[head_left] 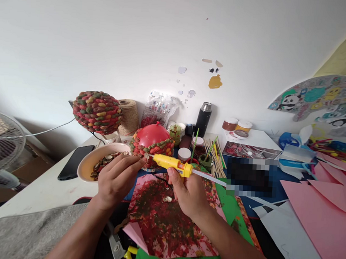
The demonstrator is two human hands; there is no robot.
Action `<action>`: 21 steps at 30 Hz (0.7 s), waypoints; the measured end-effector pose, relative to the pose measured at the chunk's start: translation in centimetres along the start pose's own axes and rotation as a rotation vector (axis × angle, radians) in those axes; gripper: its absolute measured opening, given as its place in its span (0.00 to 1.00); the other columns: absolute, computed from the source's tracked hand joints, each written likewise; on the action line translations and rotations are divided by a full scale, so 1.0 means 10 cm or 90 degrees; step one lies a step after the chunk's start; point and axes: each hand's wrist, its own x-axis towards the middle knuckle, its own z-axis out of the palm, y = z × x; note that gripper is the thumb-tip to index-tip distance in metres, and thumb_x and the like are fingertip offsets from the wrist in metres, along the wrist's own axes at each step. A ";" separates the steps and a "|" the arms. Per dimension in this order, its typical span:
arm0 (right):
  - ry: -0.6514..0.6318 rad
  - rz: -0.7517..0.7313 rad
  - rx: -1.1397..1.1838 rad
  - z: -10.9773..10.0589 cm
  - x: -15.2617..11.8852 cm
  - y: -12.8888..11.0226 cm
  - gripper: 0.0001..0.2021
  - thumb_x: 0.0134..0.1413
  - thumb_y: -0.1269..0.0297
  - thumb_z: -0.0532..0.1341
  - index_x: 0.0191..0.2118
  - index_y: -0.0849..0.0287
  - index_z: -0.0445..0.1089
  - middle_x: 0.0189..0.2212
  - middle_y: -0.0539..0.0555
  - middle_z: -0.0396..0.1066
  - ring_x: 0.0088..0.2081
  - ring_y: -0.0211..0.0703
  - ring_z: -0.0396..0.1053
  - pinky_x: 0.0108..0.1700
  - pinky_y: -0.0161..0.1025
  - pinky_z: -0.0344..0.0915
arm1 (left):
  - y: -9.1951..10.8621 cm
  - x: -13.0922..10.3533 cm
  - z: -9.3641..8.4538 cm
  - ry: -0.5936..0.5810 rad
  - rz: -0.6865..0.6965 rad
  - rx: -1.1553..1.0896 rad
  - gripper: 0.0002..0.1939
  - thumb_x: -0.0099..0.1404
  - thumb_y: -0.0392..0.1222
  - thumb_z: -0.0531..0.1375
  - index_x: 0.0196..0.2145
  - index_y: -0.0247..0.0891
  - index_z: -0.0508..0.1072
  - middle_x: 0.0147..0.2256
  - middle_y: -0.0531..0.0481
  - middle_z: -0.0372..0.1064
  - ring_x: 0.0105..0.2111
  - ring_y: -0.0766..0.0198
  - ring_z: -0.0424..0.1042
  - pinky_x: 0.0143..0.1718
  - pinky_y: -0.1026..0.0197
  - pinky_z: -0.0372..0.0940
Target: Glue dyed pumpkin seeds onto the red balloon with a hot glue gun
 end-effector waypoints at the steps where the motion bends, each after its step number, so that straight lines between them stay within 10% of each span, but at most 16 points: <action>1: 0.003 -0.001 0.000 0.00 0.00 0.00 0.37 0.71 0.24 0.52 0.28 0.54 0.71 0.13 0.47 0.61 0.16 0.42 0.64 0.23 0.37 0.61 | 0.00 -0.01 0.00 0.001 0.000 0.001 0.13 0.73 0.25 0.67 0.49 0.40 0.81 0.38 0.47 0.85 0.33 0.60 0.81 0.41 0.58 0.77; 21: -0.007 -0.003 0.015 0.02 -0.01 0.01 0.34 0.72 0.27 0.53 0.27 0.52 0.67 0.13 0.45 0.59 0.17 0.42 0.64 0.25 0.38 0.62 | -0.04 0.00 0.01 0.011 0.001 0.021 0.13 0.73 0.26 0.66 0.48 0.41 0.81 0.37 0.48 0.84 0.32 0.60 0.80 0.40 0.58 0.77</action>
